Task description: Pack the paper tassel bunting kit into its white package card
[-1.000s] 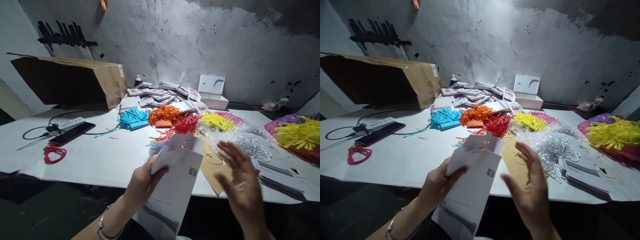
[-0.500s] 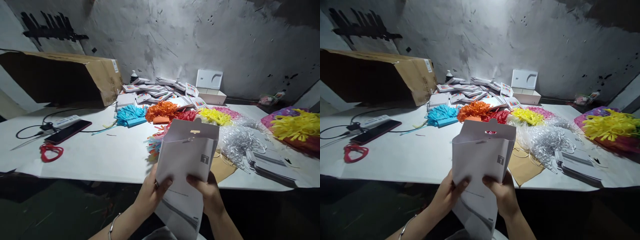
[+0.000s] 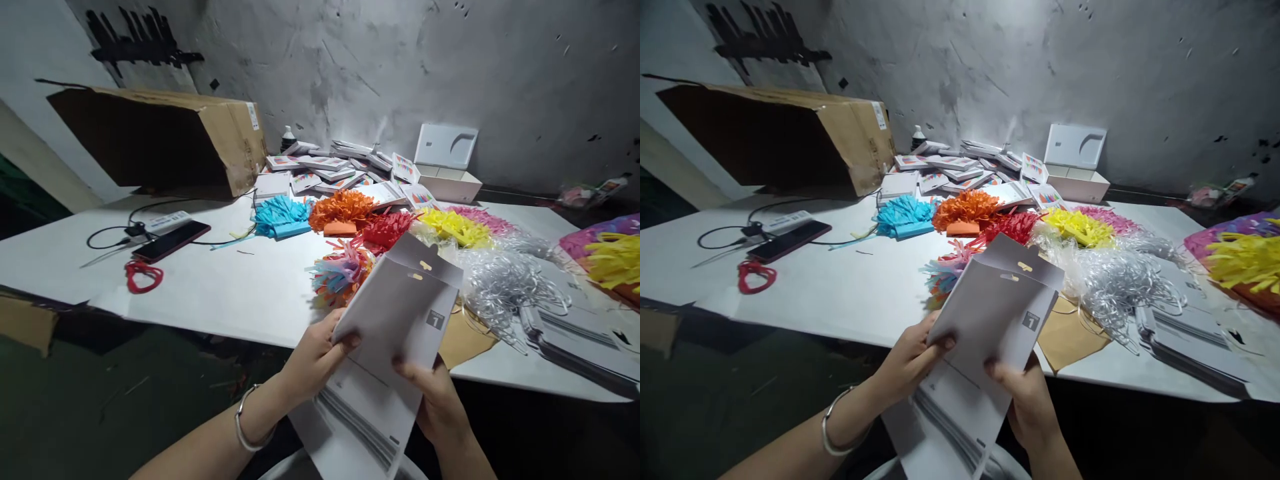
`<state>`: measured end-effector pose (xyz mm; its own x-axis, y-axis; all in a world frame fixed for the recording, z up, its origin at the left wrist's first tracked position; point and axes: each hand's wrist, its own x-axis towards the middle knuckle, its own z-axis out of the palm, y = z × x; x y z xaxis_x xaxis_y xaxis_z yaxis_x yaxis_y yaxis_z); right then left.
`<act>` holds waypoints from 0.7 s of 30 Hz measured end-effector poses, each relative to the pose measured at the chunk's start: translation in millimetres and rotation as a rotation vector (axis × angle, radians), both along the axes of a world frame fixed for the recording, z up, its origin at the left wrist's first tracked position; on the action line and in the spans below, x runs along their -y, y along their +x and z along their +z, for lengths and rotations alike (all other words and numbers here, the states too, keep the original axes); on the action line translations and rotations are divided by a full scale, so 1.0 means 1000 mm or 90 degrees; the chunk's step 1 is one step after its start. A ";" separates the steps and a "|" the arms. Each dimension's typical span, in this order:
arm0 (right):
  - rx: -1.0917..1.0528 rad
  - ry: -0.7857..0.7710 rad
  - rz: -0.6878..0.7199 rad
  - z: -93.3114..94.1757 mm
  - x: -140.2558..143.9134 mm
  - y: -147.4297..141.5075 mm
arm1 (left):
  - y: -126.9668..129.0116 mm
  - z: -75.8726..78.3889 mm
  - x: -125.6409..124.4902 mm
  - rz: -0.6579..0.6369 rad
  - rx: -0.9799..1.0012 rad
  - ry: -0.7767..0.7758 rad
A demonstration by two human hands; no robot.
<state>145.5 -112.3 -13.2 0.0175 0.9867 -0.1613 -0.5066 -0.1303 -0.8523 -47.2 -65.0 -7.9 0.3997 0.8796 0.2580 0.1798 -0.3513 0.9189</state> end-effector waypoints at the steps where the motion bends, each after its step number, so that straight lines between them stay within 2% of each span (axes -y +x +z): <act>1: 0.003 -0.013 -0.019 -0.001 0.001 0.001 | 0.000 -0.002 0.001 -0.023 0.017 -0.007; 3: 0.007 -0.028 -0.076 0.000 0.000 0.007 | -0.001 -0.006 0.004 -0.043 0.059 -0.015; 6: 0.011 -0.012 -0.175 0.001 -0.003 0.021 | -0.005 -0.014 0.015 0.004 0.093 -0.034; 8: 0.029 -0.003 -0.244 0.000 -0.004 0.031 | -0.008 -0.018 0.024 0.028 0.104 -0.114; 10: 0.041 -0.008 -0.291 -0.003 -0.004 0.036 | -0.009 -0.022 0.031 0.027 0.141 -0.243; 13: 0.028 -0.004 -0.320 -0.010 -0.002 0.037 | -0.008 -0.028 0.037 0.058 0.261 -0.406; 17: 0.075 0.041 -0.343 -0.016 0.002 0.034 | -0.005 -0.032 0.039 0.136 0.382 -0.490; 21: 0.084 0.026 -0.363 -0.022 0.007 0.034 | -0.003 -0.033 0.043 0.054 0.474 -0.549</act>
